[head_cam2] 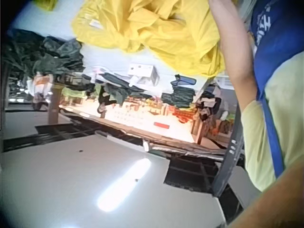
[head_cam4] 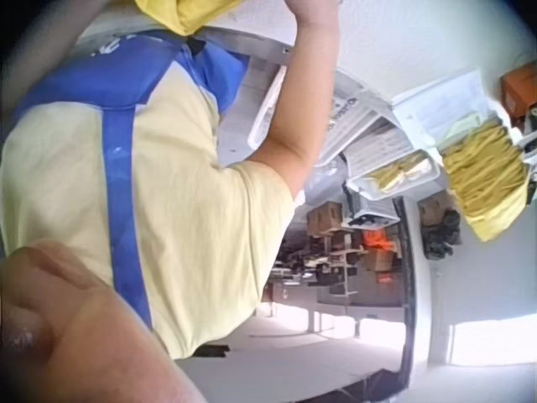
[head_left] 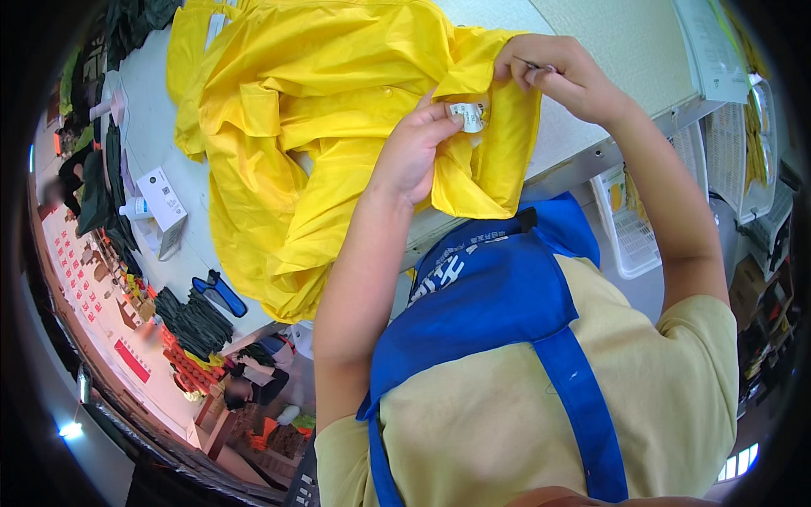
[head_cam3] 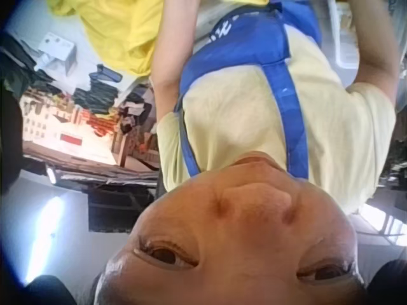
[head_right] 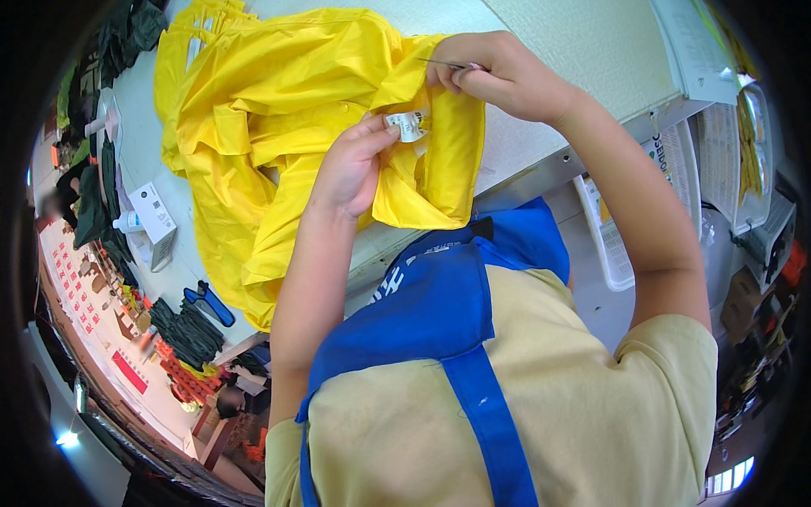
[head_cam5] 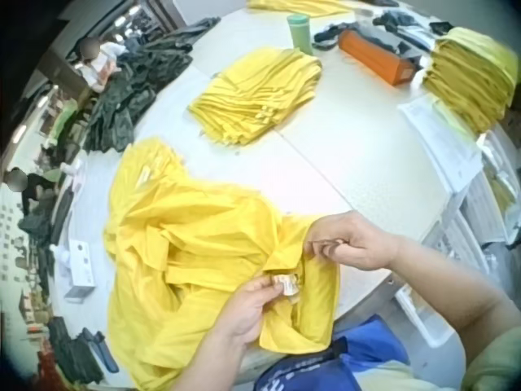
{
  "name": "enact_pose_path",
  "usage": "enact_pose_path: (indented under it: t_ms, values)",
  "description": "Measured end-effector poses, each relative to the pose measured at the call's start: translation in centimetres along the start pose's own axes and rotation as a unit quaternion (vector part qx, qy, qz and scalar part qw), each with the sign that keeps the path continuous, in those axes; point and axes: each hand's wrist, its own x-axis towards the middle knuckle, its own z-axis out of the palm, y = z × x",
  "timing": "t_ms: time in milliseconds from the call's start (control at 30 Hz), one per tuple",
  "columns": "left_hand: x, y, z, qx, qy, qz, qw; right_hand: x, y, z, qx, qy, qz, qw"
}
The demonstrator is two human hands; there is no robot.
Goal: The person folds a yellow garment on a table, places a white paper insert inside, and folds it again. They repeat this process with another yellow garment, using scissors to trim a tag before folding and stacking the items.
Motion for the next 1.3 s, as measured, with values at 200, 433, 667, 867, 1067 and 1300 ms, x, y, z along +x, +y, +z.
enact_pose_path:
  t_ms: [200, 433, 667, 867, 1067, 1300]
  values:
    - [-0.6, 0.1, -0.3, -0.069, -0.034, 0.022, 0.997, 1.5, -1.2, 0.1, 0.023, 0.023, 0.000, 0.999]
    - [-0.6, -0.5, -0.9, -0.093, -0.062, 0.059, 0.992, 2.1, -1.4, -0.1, -0.004, 0.013, -0.019, 1.000]
    - [0.2, -1.2, -0.7, -0.096, -0.070, 0.085, 0.989, 3.0, -0.7, -0.9, -0.039, 0.020, -0.039, 0.998]
    - [-7.3, -1.2, 0.8, 0.530, 0.034, 0.355, 0.770, 2.4, 6.6, -4.8, -0.216, 0.234, 0.171, 0.932]
    - [-21.2, -8.7, -9.7, 0.637, 0.433, 0.340, 0.539, 1.5, 3.7, -2.5, -0.582, 0.153, 0.122, 0.789]
    - [-27.3, -21.7, -21.1, 0.416, 0.694, 0.078, 0.582, -1.3, -8.3, 16.7, -0.263, -0.117, -0.035, 0.957]
